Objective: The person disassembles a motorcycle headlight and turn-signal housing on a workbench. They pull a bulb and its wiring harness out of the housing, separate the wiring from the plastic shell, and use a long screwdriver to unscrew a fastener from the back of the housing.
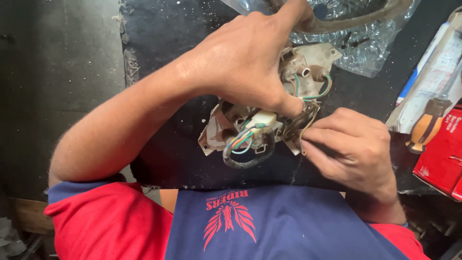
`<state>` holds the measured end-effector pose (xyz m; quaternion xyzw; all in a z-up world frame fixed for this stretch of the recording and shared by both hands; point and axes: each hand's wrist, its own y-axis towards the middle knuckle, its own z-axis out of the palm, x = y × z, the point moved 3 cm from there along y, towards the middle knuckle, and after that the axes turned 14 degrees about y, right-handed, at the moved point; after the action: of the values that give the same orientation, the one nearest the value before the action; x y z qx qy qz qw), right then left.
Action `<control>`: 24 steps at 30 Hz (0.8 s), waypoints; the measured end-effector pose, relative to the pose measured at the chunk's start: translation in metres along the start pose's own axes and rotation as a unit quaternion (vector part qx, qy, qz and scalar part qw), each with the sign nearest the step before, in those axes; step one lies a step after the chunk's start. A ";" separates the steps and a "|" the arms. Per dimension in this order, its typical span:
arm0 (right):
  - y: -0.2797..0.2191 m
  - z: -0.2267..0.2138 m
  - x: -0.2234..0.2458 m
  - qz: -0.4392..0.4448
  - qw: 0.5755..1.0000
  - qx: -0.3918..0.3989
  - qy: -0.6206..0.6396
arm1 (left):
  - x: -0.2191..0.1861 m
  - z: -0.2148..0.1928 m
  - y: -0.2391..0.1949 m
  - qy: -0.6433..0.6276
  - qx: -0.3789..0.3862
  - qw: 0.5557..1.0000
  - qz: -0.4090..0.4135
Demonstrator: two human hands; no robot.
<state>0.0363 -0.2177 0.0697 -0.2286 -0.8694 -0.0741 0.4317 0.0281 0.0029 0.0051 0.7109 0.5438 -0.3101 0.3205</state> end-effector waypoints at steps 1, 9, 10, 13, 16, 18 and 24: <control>0.001 0.001 0.004 -0.001 1.000 0.001 -0.001 | -0.001 0.000 0.000 0.000 -0.001 1.000 0.000; -0.003 0.013 0.010 0.047 0.995 -0.042 -0.082 | -0.001 0.000 -0.001 -0.013 -0.011 1.000 -0.013; -0.004 0.015 0.008 0.047 0.995 -0.042 -0.083 | -0.001 0.000 -0.001 -0.013 -0.011 1.000 -0.012; -0.005 0.017 0.009 0.030 0.994 -0.059 -0.087 | -0.002 -0.001 -0.001 -0.005 -0.012 1.000 -0.012; -0.006 0.011 0.016 0.021 0.993 -0.085 -0.076 | 0.000 0.000 -0.002 -0.008 -0.009 1.000 -0.023; -0.007 0.002 0.021 0.058 0.993 -0.100 -0.025 | 0.000 0.000 -0.002 -0.029 -0.025 0.999 0.001; -0.036 -0.034 -0.004 0.132 0.980 -0.085 0.119 | 0.000 -0.002 -0.001 -0.027 0.016 0.999 -0.031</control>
<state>0.0460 -0.2617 0.0895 -0.3666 -0.7646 -0.1169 0.5171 0.0274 0.0044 0.0060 0.6901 0.5514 -0.3476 0.3145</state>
